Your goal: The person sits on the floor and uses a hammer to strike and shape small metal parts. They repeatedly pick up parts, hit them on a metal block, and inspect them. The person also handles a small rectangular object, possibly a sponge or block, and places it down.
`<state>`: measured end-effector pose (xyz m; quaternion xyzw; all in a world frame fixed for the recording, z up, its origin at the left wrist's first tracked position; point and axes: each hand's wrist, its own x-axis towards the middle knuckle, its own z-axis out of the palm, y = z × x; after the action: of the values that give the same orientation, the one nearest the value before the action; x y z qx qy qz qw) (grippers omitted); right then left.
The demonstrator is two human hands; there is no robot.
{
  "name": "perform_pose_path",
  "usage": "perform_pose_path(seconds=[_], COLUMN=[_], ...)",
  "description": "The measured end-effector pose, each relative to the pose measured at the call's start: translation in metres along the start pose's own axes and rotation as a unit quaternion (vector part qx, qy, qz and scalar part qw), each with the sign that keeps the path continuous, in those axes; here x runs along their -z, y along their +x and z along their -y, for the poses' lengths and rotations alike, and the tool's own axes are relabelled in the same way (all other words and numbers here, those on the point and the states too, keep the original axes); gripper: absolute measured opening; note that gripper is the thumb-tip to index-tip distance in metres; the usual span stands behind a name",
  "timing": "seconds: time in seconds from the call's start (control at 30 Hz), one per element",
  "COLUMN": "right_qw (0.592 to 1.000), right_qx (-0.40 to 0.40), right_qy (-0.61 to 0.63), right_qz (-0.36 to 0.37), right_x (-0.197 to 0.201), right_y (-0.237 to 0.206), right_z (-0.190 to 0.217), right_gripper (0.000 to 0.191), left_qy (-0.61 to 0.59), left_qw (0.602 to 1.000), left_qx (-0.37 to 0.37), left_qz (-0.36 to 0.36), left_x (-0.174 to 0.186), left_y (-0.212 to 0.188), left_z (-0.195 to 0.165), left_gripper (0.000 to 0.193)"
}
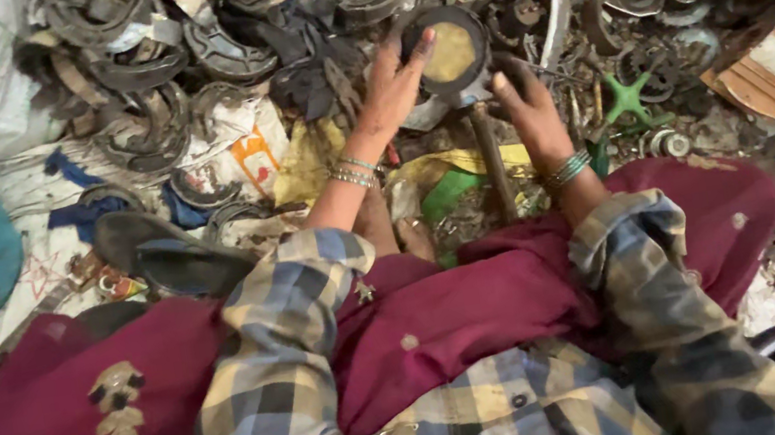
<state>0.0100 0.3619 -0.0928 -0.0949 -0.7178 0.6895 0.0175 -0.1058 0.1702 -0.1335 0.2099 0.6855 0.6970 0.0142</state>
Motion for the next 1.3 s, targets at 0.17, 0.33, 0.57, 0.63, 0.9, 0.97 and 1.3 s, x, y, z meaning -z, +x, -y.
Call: perform_pose_path(seconds=[0.17, 0.33, 0.57, 0.63, 0.9, 0.97, 1.3], right_qw=[0.994, 0.978, 0.940, 0.931, 0.936, 0.934, 0.992], right_qx=[0.099, 0.191, 0.242, 0.250, 0.197, 0.214, 0.116], right_qy=[0.035, -0.054, -0.216, -0.240, -0.268, -0.260, 0.051], right_qz=[-0.004, -0.068, -0.109, -0.110, -0.110, -0.115, 0.003], right_x=[-0.009, -0.005, 0.008, 0.008, 0.006, 0.006, 0.008], right_y=[-0.023, -0.023, -0.020, -0.022, -0.026, -0.025, -0.023], right_z=[0.038, 0.027, 0.023, 0.027, 0.035, 0.034, 0.039], right_gripper=[0.056, 0.052, 0.050, 0.051, 0.049, 0.047, 0.053], left_qy=[-0.026, 0.186, 0.271, 0.255, 0.233, 0.215, -0.104], left_qw=[0.998, 0.969, 0.922, 0.924, 0.915, 0.924, 0.988], left_qx=[-0.014, -0.155, -0.243, -0.249, -0.293, -0.277, -0.116], left_qz=[0.056, 0.055, 0.131, 0.141, 0.147, 0.151, 0.006], left_x=[-0.036, -0.029, -0.023, -0.021, -0.010, -0.009, -0.022], left_y=[-0.018, -0.013, -0.004, -0.006, -0.001, 0.000, 0.012], left_z=[-0.029, -0.070, -0.111, -0.115, -0.122, -0.121, -0.105], left_gripper=[0.063, 0.069, 0.047, 0.037, 0.023, 0.020, 0.017])
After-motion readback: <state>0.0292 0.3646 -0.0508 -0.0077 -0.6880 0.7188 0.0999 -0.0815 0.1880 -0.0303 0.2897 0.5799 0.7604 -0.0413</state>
